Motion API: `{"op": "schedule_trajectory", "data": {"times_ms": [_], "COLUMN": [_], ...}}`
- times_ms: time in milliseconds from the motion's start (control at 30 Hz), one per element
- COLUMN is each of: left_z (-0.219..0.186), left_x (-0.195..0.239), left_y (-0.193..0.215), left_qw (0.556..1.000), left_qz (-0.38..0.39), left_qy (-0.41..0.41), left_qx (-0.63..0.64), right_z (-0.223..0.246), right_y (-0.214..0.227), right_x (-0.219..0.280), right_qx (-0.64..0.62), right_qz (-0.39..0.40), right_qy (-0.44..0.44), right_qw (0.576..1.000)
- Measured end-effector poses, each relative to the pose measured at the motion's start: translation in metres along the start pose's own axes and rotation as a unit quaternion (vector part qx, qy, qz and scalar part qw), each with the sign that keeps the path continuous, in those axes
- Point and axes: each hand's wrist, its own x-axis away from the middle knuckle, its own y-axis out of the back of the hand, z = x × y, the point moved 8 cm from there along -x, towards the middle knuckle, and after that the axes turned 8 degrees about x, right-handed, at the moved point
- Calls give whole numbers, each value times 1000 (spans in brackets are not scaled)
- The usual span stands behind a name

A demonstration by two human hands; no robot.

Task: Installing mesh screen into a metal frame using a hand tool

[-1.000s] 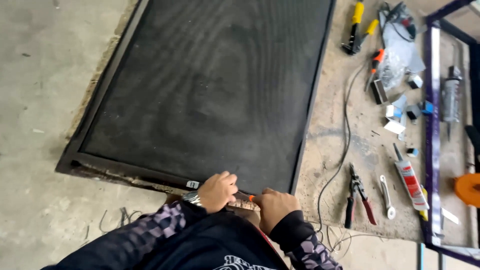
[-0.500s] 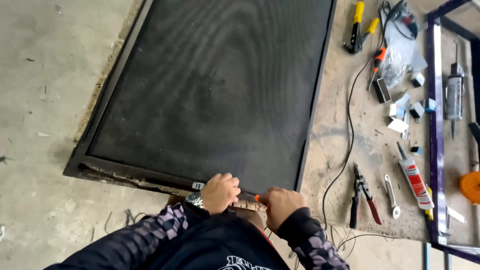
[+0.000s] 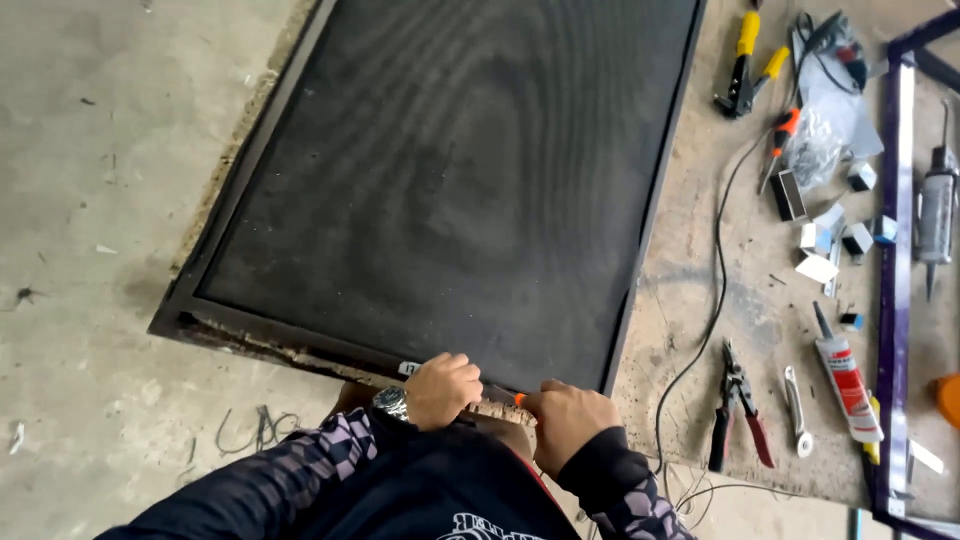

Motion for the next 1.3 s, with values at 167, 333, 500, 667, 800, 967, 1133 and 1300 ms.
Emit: {"op": "schedule_trajectory", "data": {"times_ms": [167, 333, 500, 667, 800, 967, 1133, 1300], "left_z": [2, 0, -1, -1, -1, 4, -8, -17], "left_x": [3, 3, 4, 5, 3, 2, -3, -7], "left_y": [0, -2, 2, 1, 6, -1, 11, 9], "left_qw": [1000, 999, 999, 999, 999, 999, 998, 996], "left_qz": [1, 44, 28, 27, 16, 19, 36, 70], "left_qy": [-15, -21, -23, -24, -41, -36, -42, -41], "left_qx": [9, 8, 16, 36, 11, 22, -29, -43], "right_z": [7, 7, 7, 11, 1, -11, -8, -1], "right_y": [-6, -8, 11, -3, 2, -5, -8, -9], "right_x": [-3, -6, 4, -3, -1, -6, -4, -5], "right_qx": [12, 24, 20, 31, 37, 17, 25, 21], "right_qz": [27, 30, 23, 43, 32, 36, -10, 31], "right_qy": [3, -5, -11, -16, -18, -35, -7, -12], "right_qw": [1000, 999, 999, 998, 999, 999, 1000, 999]}}
